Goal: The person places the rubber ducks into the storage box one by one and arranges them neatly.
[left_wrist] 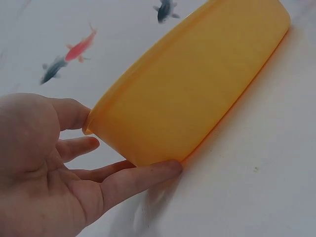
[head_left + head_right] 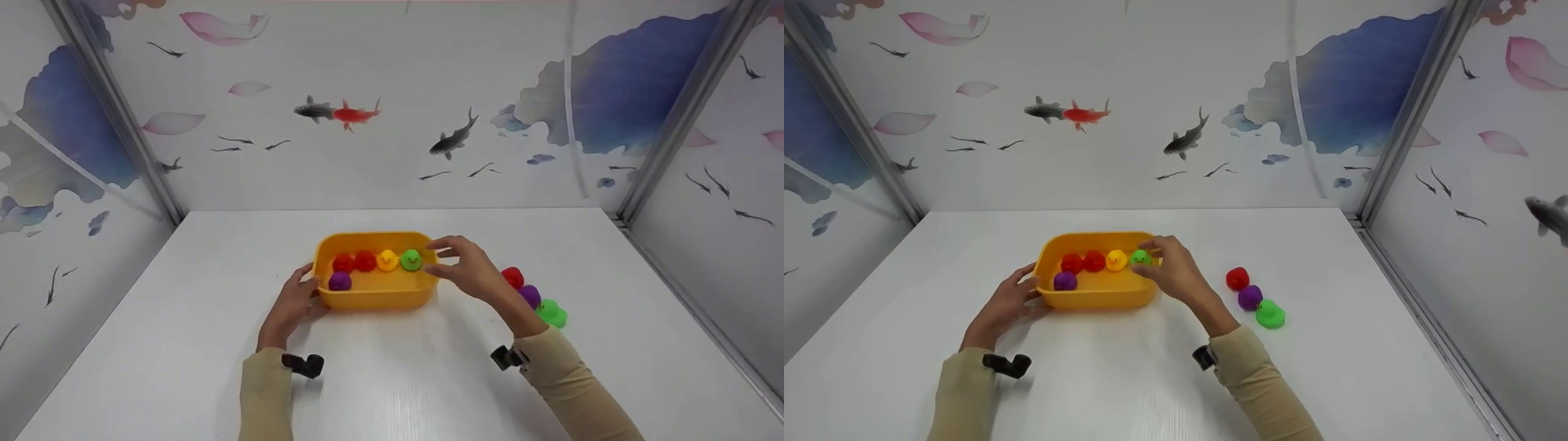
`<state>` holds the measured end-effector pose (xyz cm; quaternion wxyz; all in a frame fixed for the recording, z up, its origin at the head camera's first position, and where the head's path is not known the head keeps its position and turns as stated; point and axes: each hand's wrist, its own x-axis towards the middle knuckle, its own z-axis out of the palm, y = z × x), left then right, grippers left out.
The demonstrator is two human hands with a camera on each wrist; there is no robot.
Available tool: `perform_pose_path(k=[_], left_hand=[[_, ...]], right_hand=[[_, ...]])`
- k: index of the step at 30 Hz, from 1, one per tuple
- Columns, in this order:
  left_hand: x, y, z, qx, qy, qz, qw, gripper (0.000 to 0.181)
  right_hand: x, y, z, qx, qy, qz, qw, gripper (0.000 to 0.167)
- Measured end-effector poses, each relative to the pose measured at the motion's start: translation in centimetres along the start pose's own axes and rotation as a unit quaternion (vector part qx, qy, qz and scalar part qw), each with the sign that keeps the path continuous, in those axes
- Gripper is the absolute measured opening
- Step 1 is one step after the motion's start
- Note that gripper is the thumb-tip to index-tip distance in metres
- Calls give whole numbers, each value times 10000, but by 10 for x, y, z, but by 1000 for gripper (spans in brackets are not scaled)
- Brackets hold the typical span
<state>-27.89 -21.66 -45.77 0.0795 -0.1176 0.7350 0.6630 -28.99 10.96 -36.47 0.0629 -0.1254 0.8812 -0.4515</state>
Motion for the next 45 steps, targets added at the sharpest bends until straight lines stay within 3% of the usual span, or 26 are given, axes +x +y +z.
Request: perform_pose_path(k=[7, 15, 20, 33, 45], left_hand=[[4, -1, 2, 138, 83, -176, 9997, 59], [7, -2, 0, 59, 79, -154, 9998, 58], [7, -1, 0, 49, 86, -170, 9998, 57], [7, -3, 1, 122, 126, -154, 9997, 59], [6, -2, -1, 163, 91, -112, 9998, 59]], right_hand=[[-10, 34, -33, -215, 245, -136, 9994, 50], [-17, 71, -73, -444, 403, -369, 9975, 57], [-22, 95, -90, -372, 280, -599, 9971, 57], [-26, 158, -122, -27, -19, -514, 9987, 53], [-32, 196, -137, -141, -468, -155, 9987, 53]])
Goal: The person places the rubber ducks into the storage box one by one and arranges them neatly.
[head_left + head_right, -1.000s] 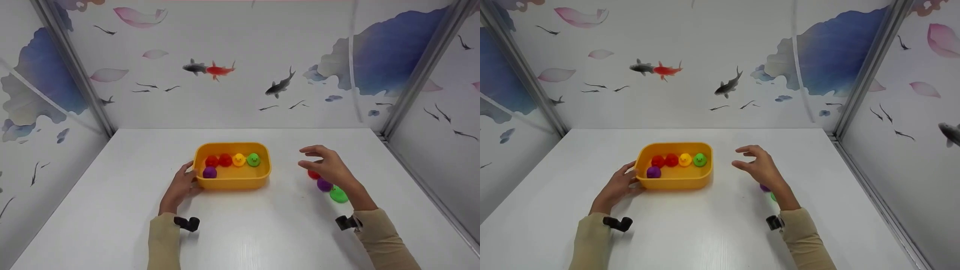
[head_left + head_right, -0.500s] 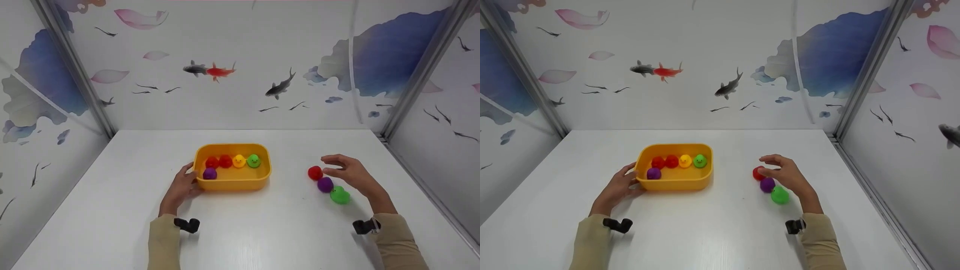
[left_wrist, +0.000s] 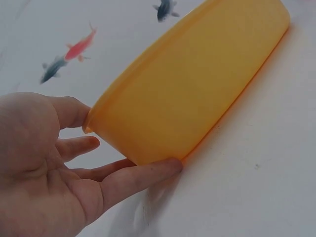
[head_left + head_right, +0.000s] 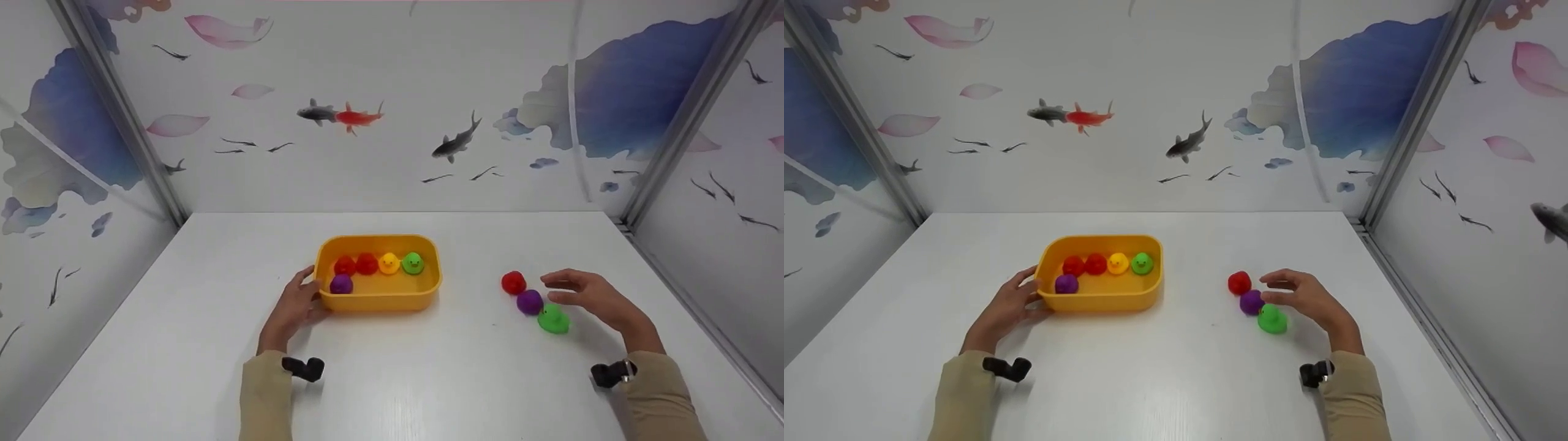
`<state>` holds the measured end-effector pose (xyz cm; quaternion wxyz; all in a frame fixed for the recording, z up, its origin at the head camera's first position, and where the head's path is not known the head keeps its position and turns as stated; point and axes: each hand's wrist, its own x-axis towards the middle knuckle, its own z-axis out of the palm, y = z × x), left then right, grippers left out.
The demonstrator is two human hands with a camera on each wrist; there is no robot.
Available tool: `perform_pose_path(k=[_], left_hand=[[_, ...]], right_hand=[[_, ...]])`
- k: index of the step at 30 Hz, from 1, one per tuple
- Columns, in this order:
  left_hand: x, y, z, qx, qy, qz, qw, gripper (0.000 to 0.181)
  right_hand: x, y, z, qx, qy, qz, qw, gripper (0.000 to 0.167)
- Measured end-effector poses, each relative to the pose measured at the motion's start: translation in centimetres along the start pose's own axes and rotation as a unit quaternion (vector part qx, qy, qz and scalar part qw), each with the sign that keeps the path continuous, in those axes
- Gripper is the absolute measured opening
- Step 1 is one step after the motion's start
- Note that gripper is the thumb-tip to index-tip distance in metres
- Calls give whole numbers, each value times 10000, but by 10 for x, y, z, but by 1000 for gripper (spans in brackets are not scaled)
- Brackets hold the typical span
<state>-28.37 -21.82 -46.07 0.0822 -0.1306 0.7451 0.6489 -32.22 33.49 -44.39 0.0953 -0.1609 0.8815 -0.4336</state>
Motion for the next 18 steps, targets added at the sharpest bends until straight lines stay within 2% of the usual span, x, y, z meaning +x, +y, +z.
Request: perform_pose_path(k=[5, 11, 18], left_hand=[[-1, 0, -1, 1, 39, -31, 10000, 58], [-1, 0, -1, -127, 42, 80, 9999, 59], [1, 0, 1, -25, 59, -22, 10000, 60]], right_hand=[[-3, 9, -3, 82, -255, 287, 9992, 54], [-6, 16, -6, 225, -510, 327, 9979, 52], [-6, 15, -5, 2, -654, 472, 9967, 50]])
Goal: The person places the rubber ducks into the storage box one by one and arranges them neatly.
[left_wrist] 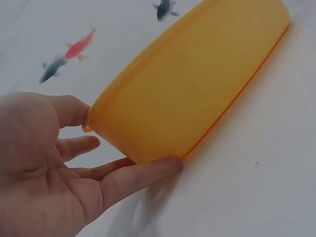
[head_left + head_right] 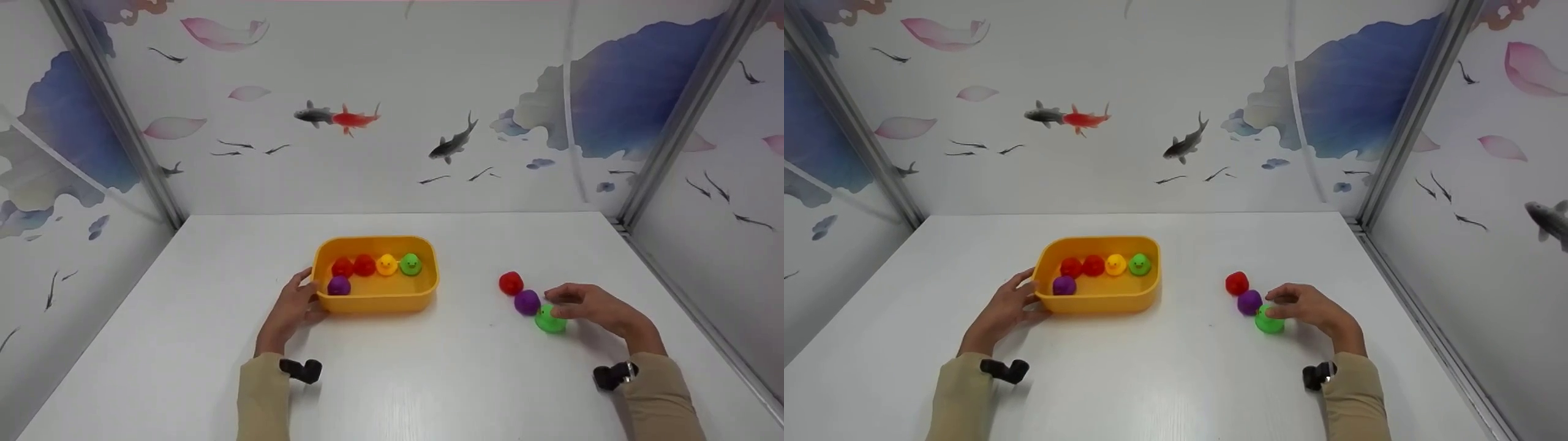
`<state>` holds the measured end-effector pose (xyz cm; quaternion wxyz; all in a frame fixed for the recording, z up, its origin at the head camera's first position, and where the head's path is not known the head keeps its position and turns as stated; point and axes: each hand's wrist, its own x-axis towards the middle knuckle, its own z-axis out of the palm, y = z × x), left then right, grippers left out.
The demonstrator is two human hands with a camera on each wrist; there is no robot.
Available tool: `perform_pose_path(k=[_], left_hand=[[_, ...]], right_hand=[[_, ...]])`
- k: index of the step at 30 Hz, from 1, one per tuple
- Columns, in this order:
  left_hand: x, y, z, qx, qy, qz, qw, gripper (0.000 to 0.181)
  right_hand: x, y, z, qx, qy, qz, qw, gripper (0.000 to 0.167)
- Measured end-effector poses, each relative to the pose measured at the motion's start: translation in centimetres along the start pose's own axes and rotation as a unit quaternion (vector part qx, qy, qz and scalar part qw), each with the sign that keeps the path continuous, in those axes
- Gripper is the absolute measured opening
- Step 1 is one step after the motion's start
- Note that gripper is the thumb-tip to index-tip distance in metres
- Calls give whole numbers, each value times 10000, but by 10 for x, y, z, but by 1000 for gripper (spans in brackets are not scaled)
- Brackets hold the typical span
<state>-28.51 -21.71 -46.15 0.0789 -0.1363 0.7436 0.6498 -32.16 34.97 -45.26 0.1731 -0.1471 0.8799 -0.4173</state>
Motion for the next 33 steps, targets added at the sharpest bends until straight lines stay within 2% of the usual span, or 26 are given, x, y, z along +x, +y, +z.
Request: perform_pose_path(k=[7, 14, 21, 25, 33], left_hand=[[-1, -1, 0, -7, -34, 74, 10000, 60], [-1, 0, 0, -3, -43, 55, 10000, 59], [-3, 0, 1, 82, -35, 26, 10000, 59], [-2, -1, 0, 50, -45, 27, 10000, 60], [-1, -2, -1, -53, -69, 189, 9998, 59]], right_hand=[[4, -4, 4, -210, -71, 96, 9997, 46], [5, -6, 6, -198, 6, 360, 9992, 41], [0, -12, 3, -102, 39, 250, 9996, 44], [-2, -21, 0, 130, 71, 175, 9997, 44], [-3, -47, 2, 5, 380, 87, 9992, 45]])
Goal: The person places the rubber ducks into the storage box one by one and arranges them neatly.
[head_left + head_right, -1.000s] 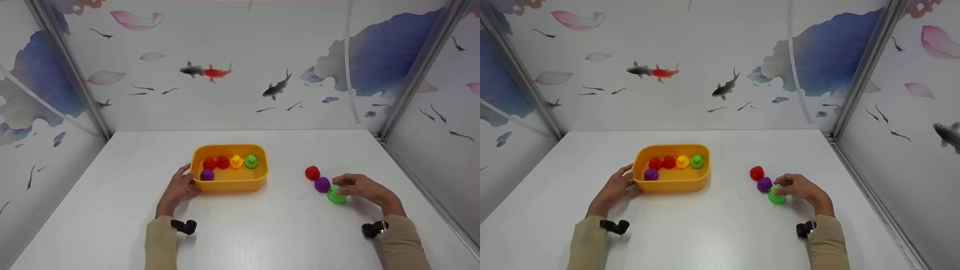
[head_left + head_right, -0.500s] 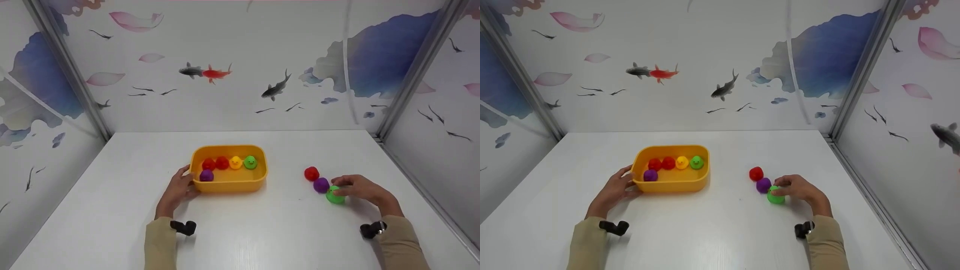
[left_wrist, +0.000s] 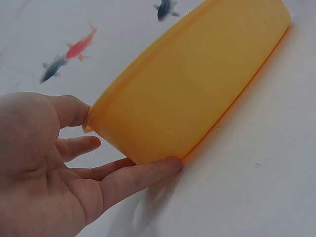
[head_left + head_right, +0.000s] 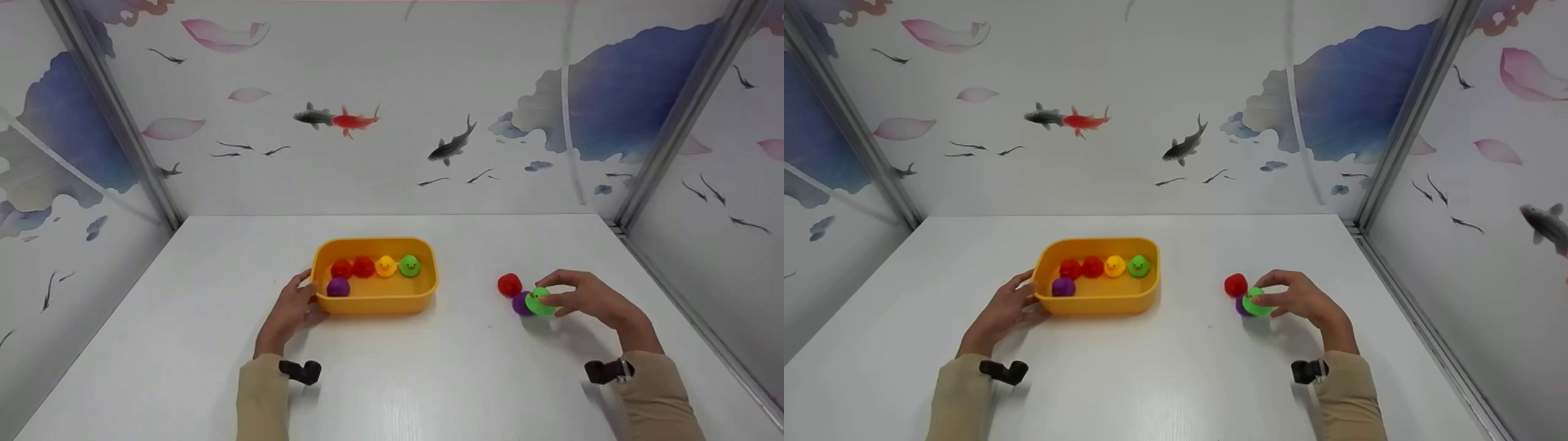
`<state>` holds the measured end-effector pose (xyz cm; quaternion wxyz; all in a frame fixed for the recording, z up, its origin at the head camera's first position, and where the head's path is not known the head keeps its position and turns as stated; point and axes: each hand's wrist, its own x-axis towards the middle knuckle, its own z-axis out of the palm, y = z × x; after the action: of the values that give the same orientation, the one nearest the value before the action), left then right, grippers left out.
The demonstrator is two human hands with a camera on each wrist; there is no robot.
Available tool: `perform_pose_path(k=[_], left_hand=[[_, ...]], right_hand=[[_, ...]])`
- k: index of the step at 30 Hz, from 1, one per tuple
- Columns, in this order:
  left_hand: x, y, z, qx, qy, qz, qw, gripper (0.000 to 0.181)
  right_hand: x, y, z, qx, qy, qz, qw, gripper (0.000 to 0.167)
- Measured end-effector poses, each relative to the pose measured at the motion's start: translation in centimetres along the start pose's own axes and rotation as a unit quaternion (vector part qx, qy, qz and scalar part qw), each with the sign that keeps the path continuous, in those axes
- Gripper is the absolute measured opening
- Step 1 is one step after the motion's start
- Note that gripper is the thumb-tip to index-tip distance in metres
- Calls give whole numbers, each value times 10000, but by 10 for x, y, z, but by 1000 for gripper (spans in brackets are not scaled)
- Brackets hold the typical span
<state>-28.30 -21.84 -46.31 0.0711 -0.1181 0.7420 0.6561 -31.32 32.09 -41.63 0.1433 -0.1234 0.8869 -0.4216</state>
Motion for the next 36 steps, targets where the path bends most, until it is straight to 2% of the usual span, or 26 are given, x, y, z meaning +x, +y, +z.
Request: perform_pose_path(k=[6, 12, 19, 26, 31, 36], left_hand=[[-2, 1, 0, -73, -66, 48, 9999, 58], [-4, 2, -1, -24, -88, 42, 9999, 59], [-4, 2, 0, 81, 22, -6, 10000, 57], [-3, 2, 2, 39, -20, 2, 10000, 58], [-3, 3, 1, 16, -23, -25, 10000, 59], [-1, 2, 1, 41, 11, -71, 10000, 59]], right_hand=[[-1, -20, 5, 159, 215, -10, 9996, 50], [5, -27, 11, 166, 544, 196, 9982, 60], [13, -35, 27, 682, 852, 490, 9928, 67], [19, -47, 50, 946, 756, 365, 9920, 62], [24, -58, 68, 1572, 424, 155, 9865, 54], [29, -65, 83, 1608, 176, 22, 9868, 51]])
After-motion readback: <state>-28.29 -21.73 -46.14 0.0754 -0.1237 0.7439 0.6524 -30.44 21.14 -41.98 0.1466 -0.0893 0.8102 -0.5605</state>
